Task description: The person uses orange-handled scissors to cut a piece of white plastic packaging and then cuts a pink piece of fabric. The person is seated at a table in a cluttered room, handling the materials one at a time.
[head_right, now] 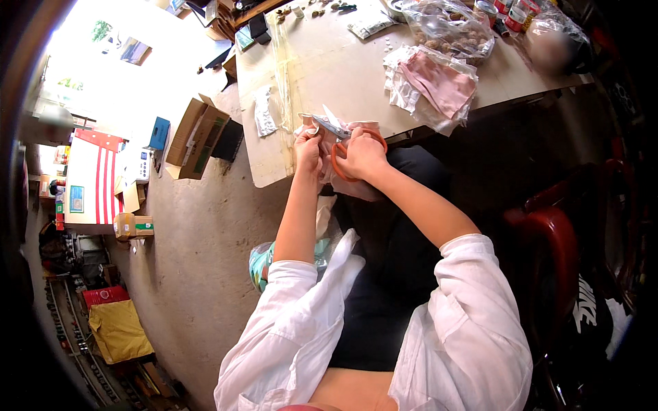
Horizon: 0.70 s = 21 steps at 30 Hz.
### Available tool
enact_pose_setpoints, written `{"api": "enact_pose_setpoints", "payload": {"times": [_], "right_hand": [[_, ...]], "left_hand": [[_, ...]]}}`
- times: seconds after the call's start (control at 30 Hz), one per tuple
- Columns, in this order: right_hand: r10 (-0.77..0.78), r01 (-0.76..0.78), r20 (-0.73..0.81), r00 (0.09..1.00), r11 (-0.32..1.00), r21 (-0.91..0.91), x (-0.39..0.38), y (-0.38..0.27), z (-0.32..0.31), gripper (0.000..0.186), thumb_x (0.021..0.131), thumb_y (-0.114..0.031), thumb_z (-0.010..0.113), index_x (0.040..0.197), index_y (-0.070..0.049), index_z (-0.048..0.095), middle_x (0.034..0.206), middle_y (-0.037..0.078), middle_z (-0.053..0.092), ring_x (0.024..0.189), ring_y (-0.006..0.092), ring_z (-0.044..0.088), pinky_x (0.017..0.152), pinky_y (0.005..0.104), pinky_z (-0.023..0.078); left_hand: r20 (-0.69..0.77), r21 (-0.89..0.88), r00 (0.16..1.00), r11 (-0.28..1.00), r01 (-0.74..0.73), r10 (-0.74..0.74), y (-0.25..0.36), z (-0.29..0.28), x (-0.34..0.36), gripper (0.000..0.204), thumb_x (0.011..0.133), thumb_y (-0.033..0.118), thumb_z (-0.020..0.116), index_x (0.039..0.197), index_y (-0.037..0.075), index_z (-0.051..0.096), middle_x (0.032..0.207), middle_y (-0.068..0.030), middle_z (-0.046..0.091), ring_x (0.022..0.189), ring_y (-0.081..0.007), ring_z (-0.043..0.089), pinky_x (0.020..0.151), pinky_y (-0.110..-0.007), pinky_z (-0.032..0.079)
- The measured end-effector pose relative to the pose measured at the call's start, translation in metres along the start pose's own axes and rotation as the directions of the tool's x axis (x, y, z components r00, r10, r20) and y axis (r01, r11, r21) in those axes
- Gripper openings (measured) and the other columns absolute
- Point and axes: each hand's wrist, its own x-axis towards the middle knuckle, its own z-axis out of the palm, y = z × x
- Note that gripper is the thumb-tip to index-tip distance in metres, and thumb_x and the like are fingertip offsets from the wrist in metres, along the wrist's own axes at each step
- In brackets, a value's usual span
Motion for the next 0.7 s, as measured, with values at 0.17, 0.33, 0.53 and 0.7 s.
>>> {"api": "enact_pose_setpoints", "payload": {"times": [0.17,0.33,0.53,0.7], "right_hand": [[-0.017,0.017,0.008,1.000,1.000,-0.008,0.003,0.002,0.001,0.080,0.080,-0.059,0.052,0.105,0.016,0.041,0.086,0.026,0.062,0.083,0.0337,0.065,0.074,0.0376,0.052],[0.006,-0.005,-0.018,1.000,0.997,0.076,0.004,0.002,0.006,0.072,0.083,-0.053,0.052,0.102,0.015,0.042,0.081,0.027,0.063,0.079,0.0322,0.066,0.070,0.0377,0.053],[0.024,-0.034,-0.081,0.996,0.992,-0.124,0.000,-0.008,0.012,0.062,0.081,-0.048,0.058,0.103,0.009,0.044,0.089,0.025,0.060,0.082,0.0330,0.064,0.072,0.0392,0.052],[0.006,-0.032,-0.140,0.990,0.983,-0.182,-0.005,-0.006,0.009,0.066,0.078,-0.050,0.061,0.105,0.007,0.043,0.092,0.022,0.060,0.086,0.0323,0.063,0.071,0.0376,0.052]], "left_hand": [[-0.012,0.040,1.000,0.999,0.009,-0.009,-0.002,0.001,0.003,0.018,0.082,-0.010,0.052,0.090,0.002,0.063,0.082,-0.0011,0.062,0.071,-0.0088,0.056,0.059,-0.022,0.044],[0.017,0.037,0.999,0.998,0.043,-0.044,0.002,0.000,0.002,0.011,0.082,-0.005,0.056,0.090,0.001,0.062,0.083,-0.0023,0.062,0.071,-0.0092,0.057,0.060,-0.022,0.045],[-0.032,0.006,0.994,0.994,0.109,-0.108,0.009,0.008,0.010,0.017,0.077,0.015,0.071,0.078,0.004,0.058,0.077,-0.0020,0.060,0.063,-0.0092,0.054,0.055,-0.024,0.044],[-0.099,0.091,0.991,0.991,0.097,-0.088,0.008,0.014,0.012,0.014,0.075,0.008,0.071,0.075,0.006,0.058,0.075,-0.0005,0.060,0.063,-0.0097,0.055,0.057,-0.024,0.045]]}}
